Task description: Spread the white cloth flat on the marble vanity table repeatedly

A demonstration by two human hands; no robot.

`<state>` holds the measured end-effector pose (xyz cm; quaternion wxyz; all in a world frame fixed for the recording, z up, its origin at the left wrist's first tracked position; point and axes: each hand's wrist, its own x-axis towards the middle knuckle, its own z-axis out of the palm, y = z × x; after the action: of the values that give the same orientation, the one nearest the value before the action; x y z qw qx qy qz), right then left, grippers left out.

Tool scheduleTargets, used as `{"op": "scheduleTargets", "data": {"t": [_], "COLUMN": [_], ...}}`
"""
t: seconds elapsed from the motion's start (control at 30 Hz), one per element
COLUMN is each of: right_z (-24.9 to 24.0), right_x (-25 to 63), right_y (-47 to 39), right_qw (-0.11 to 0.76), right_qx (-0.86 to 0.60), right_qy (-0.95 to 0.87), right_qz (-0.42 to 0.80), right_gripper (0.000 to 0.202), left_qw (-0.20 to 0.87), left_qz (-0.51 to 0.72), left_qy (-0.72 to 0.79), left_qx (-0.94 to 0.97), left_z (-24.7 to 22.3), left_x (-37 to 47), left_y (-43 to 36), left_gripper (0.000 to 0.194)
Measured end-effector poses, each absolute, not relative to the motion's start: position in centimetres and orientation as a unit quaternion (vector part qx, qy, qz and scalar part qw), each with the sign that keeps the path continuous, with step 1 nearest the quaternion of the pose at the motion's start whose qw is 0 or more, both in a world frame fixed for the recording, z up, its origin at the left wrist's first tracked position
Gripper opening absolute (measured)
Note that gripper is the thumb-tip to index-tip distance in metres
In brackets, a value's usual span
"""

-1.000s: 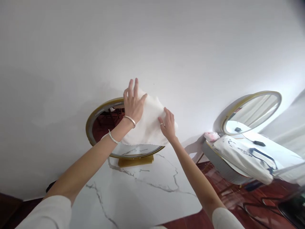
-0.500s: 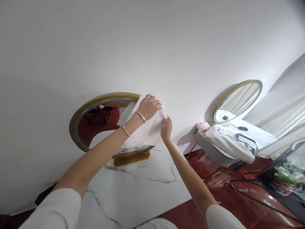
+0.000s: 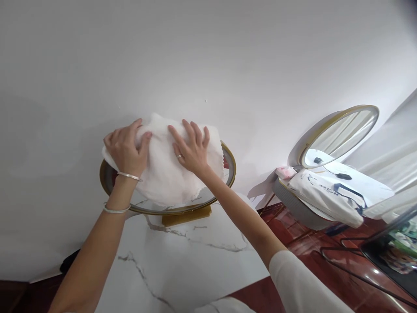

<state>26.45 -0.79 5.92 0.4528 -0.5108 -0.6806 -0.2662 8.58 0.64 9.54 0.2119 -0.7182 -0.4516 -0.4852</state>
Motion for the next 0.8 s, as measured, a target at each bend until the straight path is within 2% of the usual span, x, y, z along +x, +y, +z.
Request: {"op": "scheduleTargets", "data": {"t": [0.17, 0.33, 0.43, 0.53, 0.67, 0.8], "right_z": [5.5, 2.1, -1.4, -3.9, -3.0, 1.2], "right_x": [27.0, 30.8, 32.6, 33.4, 32.7, 29.8], "right_y": [-0.6, -1.4, -2.2, -2.9, -3.0, -2.0], "right_qw": [0.455, 0.547, 0.603, 0.633, 0.636, 0.568], "right_qx": [-0.504, -0.568, -0.605, -0.639, -0.626, -0.597], "right_qy": [-0.681, -0.564, -0.471, -0.388, -0.370, -0.476], "right_qz": [-0.275, -0.246, -0.222, -0.200, -0.258, -0.307], "right_gripper": [0.046, 0.052, 0.058, 0.060, 0.051, 0.051], "left_qw": [0.244, 0.253, 0.279, 0.299, 0.286, 0.200], "left_qz": [-0.436, -0.366, -0.293, -0.243, -0.323, -0.454], "left_qy": [-0.398, -0.293, -0.197, -0.125, -0.116, -0.214], "left_qx": [-0.770, -0.846, -0.893, -0.914, -0.895, -0.841], "left_z": [9.3, 10.3, 9.4, 8.0, 7.8, 8.7], "left_x": [10.3, 17.5, 22.3, 25.3, 24.0, 17.5], "left_y": [0.2, 0.6, 0.8, 0.8, 1.2, 2.0], "left_gripper": [0.046, 0.039, 0.034, 0.037, 0.036, 0.031]}}
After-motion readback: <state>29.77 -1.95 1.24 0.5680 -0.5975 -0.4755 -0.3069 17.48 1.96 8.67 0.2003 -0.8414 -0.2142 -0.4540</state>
